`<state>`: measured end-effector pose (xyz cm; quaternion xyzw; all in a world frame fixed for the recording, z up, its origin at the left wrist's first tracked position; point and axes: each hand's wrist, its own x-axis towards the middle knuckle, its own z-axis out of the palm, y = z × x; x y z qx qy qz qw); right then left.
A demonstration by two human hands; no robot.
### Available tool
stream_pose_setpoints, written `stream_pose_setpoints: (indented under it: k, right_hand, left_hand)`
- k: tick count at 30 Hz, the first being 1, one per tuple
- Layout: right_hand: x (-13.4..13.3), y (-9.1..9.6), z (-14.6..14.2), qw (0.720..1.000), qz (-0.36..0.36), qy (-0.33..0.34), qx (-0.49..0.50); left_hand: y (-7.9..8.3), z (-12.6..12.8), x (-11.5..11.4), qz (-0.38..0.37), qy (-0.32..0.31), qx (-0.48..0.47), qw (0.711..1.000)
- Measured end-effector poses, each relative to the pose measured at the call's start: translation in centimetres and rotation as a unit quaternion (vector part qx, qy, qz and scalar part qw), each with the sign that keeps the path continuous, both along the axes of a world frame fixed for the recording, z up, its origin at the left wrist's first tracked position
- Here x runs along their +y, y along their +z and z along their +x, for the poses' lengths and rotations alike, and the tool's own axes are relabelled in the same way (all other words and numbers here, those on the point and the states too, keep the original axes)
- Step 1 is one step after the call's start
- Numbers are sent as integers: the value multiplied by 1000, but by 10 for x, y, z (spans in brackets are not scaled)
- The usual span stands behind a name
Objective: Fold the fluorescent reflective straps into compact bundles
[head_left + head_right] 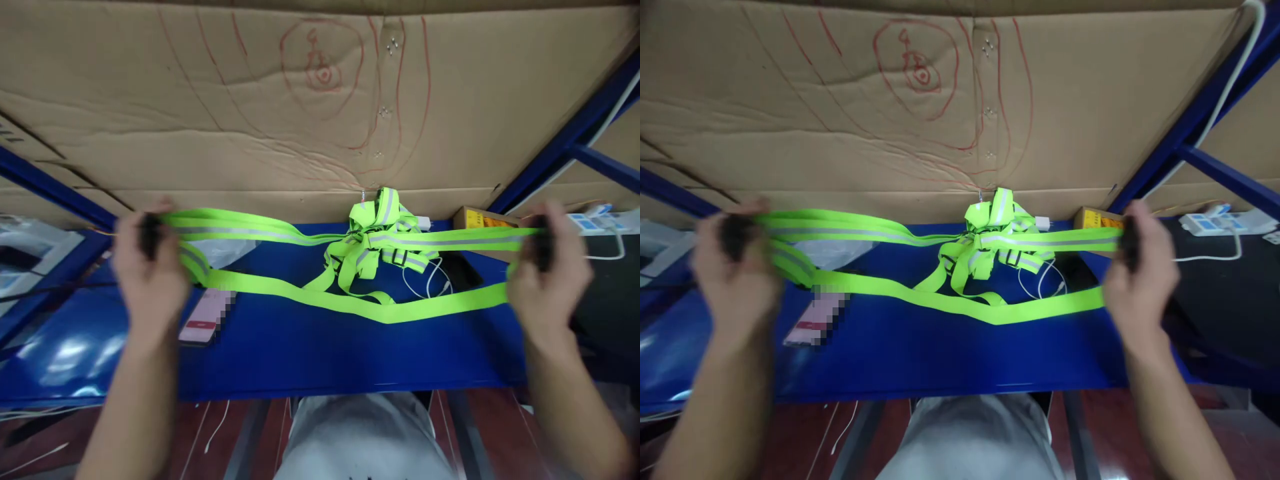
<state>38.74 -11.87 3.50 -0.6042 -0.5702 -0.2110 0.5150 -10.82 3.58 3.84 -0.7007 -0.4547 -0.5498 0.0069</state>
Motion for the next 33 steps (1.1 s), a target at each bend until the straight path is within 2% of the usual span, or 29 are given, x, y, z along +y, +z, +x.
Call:
stream_pose_setpoints:
  k: [1,2,3,6,8,11,14,25,33]
  right_hand:
    - [5,-3,-17,994,-60,28,-84]
    - [11,-7,-36,982,-111,56,-143]
    - [18,-11,-55,966,-132,97,-202]
    - [36,-28,-106,923,-152,204,-287]
    - [44,-41,-127,913,-145,238,-299]
    - [48,-58,-138,911,-140,258,-289]
    - [46,-69,-133,915,-147,262,-267]
    - [42,-61,-127,915,-157,259,-266]
    - [39,-69,-136,911,-172,281,-248]
  left_hand:
    - [-5,21,-10,2,-5,57,998]
    - [-9,44,-20,-15,-43,128,991]
    - [-14,68,-30,-27,-92,190,977]
    - [-34,128,-51,-51,-183,303,934]
    - [-50,150,-55,-51,-226,315,920]
    - [-71,154,-53,-56,-240,282,927]
    - [-81,146,-53,-71,-249,254,932]
    - [-73,144,-59,-44,-264,233,935]
    - [-77,151,-70,-49,-264,246,931]
